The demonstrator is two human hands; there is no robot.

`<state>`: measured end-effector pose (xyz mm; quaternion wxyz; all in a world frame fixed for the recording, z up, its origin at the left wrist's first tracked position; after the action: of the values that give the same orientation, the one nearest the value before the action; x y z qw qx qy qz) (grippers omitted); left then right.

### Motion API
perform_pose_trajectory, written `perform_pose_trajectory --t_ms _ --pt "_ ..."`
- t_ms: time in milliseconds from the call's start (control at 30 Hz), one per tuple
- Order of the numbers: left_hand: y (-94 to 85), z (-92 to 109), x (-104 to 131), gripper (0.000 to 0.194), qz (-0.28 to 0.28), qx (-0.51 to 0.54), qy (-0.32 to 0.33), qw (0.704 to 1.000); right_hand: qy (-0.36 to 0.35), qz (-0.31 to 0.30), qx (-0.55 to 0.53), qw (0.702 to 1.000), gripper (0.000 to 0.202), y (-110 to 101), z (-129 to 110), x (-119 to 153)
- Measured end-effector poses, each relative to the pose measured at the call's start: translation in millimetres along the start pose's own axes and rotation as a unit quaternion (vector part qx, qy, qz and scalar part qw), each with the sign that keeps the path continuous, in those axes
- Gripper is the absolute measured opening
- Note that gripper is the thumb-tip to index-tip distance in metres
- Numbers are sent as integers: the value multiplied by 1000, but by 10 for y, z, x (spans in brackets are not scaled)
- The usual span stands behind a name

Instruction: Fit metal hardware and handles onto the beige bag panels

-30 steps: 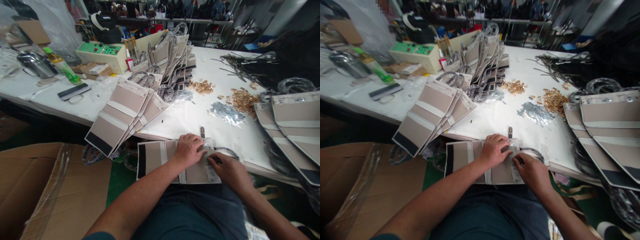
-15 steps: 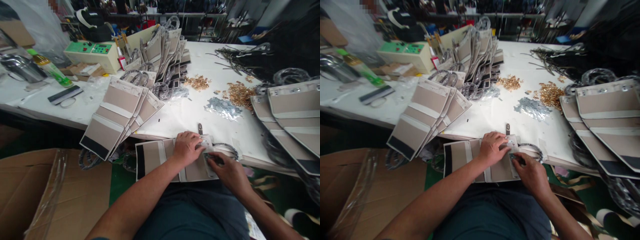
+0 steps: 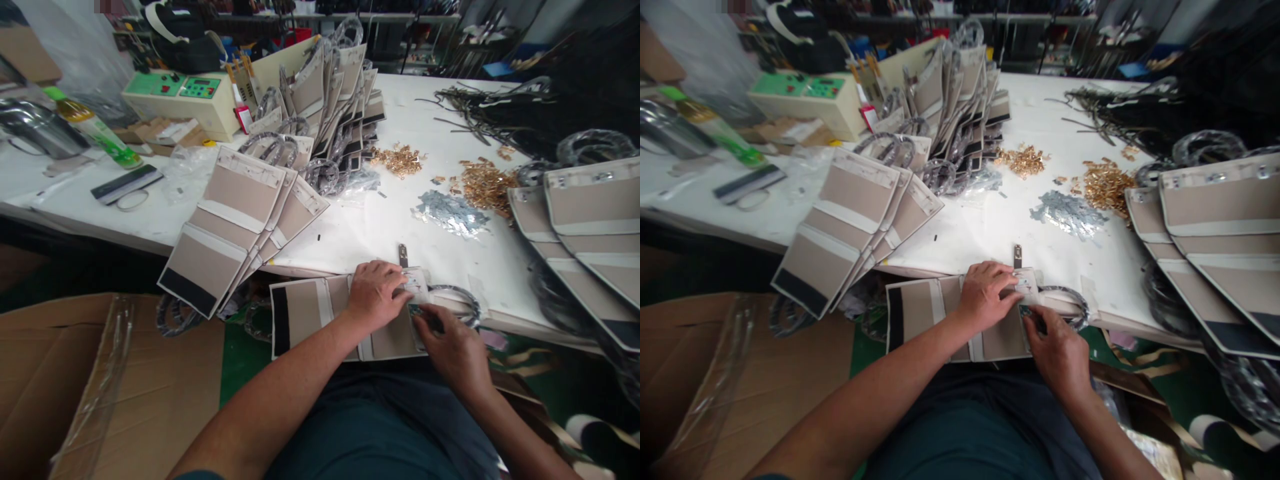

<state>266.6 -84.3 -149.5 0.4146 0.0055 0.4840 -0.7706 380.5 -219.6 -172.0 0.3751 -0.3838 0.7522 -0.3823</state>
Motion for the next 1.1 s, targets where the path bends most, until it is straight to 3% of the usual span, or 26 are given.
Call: perform_pose_trajectory --t_ms 267,467,1100 --pt "0 -3 8 24 -2 3 1 1000 -31 2 -61 998 29 -12 -66 4" --pt "23 -8 0 23 -13 0 0 1000 33 16 -46 998 34 17 17 23" --pt "-11 -3 -1 21 -6 9 3 1000 77 48 -93 991 37 -22 11 50"
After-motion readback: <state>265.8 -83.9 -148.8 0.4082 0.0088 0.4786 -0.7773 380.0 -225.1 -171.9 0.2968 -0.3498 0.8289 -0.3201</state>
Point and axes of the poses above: each hand's wrist, its own x-axis away from the middle knuckle, its own y-axis out of the palm, z = x × y, the point moved 10 cm from there along -x, towards the middle knuckle, and after that the axes turned 2 degrees about -y, right-handed, at the moved point
